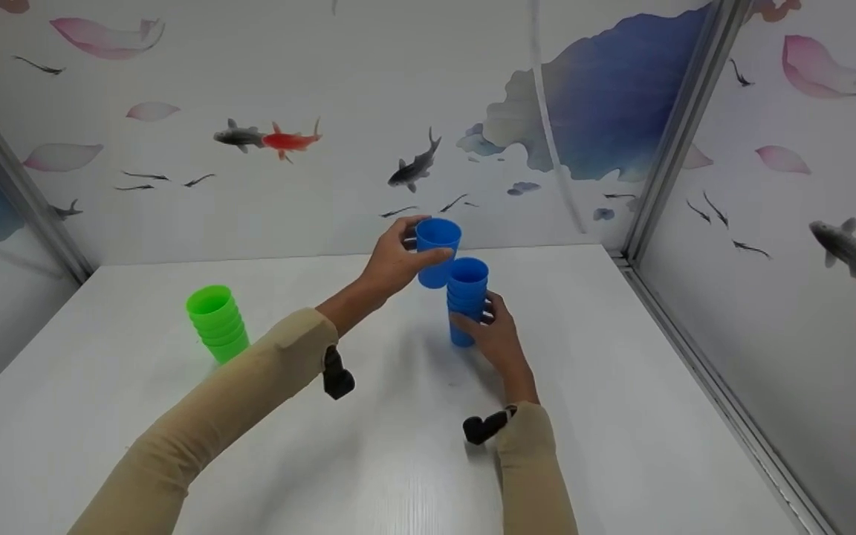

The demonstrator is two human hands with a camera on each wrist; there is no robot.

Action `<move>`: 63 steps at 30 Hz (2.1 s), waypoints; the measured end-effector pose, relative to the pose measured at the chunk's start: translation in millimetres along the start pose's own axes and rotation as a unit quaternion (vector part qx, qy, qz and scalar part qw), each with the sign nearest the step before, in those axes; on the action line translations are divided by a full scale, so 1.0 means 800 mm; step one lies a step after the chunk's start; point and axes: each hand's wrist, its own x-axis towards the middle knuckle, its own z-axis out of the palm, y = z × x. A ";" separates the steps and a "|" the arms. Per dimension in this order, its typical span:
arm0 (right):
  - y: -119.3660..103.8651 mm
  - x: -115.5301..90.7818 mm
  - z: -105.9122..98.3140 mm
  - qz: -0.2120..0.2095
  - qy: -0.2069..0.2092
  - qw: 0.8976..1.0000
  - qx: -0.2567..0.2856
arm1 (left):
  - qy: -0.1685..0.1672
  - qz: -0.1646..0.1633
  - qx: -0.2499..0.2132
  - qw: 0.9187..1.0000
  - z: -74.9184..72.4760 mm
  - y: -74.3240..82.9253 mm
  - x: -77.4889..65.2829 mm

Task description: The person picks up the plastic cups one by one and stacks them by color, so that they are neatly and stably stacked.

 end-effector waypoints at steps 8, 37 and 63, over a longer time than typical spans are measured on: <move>-0.002 0.002 0.001 0.003 0.003 1.000 0.009 | 0.001 -0.004 0.003 1.000 0.013 0.020 0.008; 0.000 0.002 0.001 0.006 0.007 1.000 -0.009 | -0.008 0.006 -0.020 1.000 0.044 -0.015 0.016; 0.002 0.002 -0.001 -0.003 0.002 1.000 0.003 | 0.002 -0.010 -0.018 1.000 0.023 -0.078 0.008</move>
